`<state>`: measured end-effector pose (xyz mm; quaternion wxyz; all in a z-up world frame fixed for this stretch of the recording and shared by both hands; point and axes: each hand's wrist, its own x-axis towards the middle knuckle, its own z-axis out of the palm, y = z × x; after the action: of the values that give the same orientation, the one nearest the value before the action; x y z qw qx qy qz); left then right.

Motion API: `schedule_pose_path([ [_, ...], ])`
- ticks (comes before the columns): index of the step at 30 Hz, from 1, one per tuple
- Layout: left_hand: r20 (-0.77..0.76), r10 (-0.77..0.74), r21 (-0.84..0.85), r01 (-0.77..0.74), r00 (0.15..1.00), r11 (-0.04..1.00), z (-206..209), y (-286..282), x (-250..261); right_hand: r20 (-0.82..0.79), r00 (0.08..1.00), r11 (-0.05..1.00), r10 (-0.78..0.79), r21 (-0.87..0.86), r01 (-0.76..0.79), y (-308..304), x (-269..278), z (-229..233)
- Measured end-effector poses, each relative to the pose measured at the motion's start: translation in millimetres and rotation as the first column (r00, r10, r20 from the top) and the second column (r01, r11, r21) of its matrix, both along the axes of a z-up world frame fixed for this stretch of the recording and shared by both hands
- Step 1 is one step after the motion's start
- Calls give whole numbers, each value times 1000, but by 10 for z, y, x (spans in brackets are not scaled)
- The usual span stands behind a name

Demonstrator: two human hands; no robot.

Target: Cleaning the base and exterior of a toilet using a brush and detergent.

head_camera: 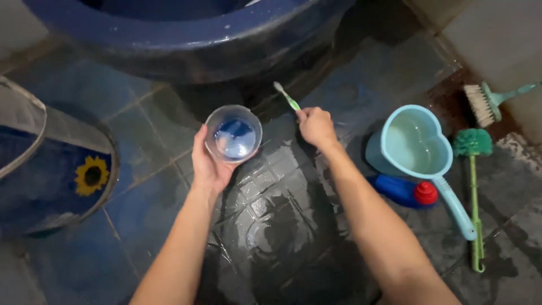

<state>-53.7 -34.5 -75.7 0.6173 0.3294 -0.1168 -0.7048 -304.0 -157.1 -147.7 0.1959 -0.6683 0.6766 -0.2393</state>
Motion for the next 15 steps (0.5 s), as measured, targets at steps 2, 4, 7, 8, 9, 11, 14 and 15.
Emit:
schedule_pose_path([
  [2,3,2,-21,-2,1000,1000,-73,-4,82,136,982,983,131,113,-147,92,-86,449],
  [4,5,10,-48,-10,1000,999,-154,-67,167,276,929,931,248,199,-308,153,-189,862],
  [7,-27,9,-46,-10,1000,999,-186,1,243,341,770,823,539,-15,-568,428,-232,1299],
  [8,75,50,-42,-47,996,998,-105,11,227,207,787,805,581,1,-594,526,-159,1430],
  [9,174,83,-45,-76,981,996,-19,-14,189,65,791,792,609,16,-611,614,-112,1577],
  [11,192,77,-69,-64,978,996,55,-34,172,-93,846,847,525,-49,-530,783,158,1612],
  [14,274,72,-69,-55,959,996,154,-84,129,-285,887,892,362,-171,-419,912,392,1530],
  [15,339,80,-44,-69,937,997,188,-93,133,-324,891,894,317,-212,-395,934,462,1478],
])
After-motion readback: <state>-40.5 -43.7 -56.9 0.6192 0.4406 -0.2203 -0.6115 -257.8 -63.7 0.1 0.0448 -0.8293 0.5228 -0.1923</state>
